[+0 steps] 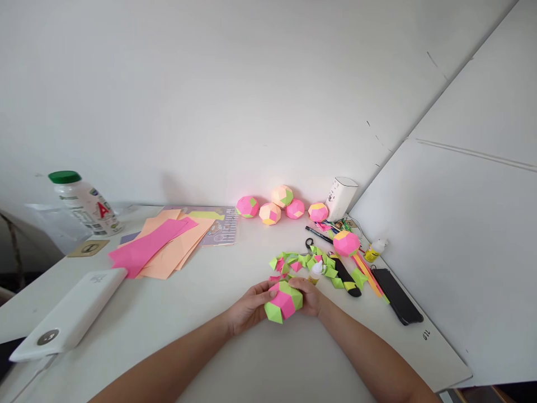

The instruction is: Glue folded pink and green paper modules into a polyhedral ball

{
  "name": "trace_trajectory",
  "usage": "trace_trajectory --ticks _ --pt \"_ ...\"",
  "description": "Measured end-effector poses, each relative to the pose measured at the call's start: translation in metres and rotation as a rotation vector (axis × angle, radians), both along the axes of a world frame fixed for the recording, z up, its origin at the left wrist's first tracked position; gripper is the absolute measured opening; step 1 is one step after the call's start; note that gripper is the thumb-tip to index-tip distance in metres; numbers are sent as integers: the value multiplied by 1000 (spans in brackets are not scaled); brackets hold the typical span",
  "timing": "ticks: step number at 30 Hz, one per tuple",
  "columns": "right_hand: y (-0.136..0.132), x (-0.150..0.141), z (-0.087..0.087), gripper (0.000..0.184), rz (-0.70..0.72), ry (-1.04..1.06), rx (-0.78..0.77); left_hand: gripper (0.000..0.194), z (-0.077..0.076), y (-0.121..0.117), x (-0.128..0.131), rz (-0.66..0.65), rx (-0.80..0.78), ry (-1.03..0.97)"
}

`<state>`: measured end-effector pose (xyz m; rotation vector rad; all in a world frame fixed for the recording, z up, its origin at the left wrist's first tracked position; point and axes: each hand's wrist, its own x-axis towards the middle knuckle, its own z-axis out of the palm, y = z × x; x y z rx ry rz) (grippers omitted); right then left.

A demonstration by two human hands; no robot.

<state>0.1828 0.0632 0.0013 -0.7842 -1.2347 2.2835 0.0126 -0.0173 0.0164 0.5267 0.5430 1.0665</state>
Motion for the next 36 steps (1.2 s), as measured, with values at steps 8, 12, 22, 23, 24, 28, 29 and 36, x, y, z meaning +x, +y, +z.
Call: trace_trajectory --ticks 8,12,22,23,24,28,29,36 --pt "2 -3 -6 43 -91 137 -197 27 -4 0 -3 -38 76 -31" --pt "-1 -5 -2 41 -67 268 -163 29 -4 1 -4 23 107 -105" --pt "-5 -3 -9 16 -109 266 -97 23 -6 4 -4 39 99 -89" --pt "-5 -3 -9 17 -110 263 -98 23 -6 4 -4 35 99 -82" --pt "-5 -3 -10 17 -110 260 -99 23 -5 3 -4 31 100 -76" --pt "-5 -3 -11 19 -113 253 -102 22 -4 3 -3 19 91 -54" --pt "-5 -3 -11 19 -113 251 -103 23 -4 3 -3 16 88 -51" --pt "-6 -2 -10 18 -105 244 -89 22 -2 2 -1 15 69 -60"
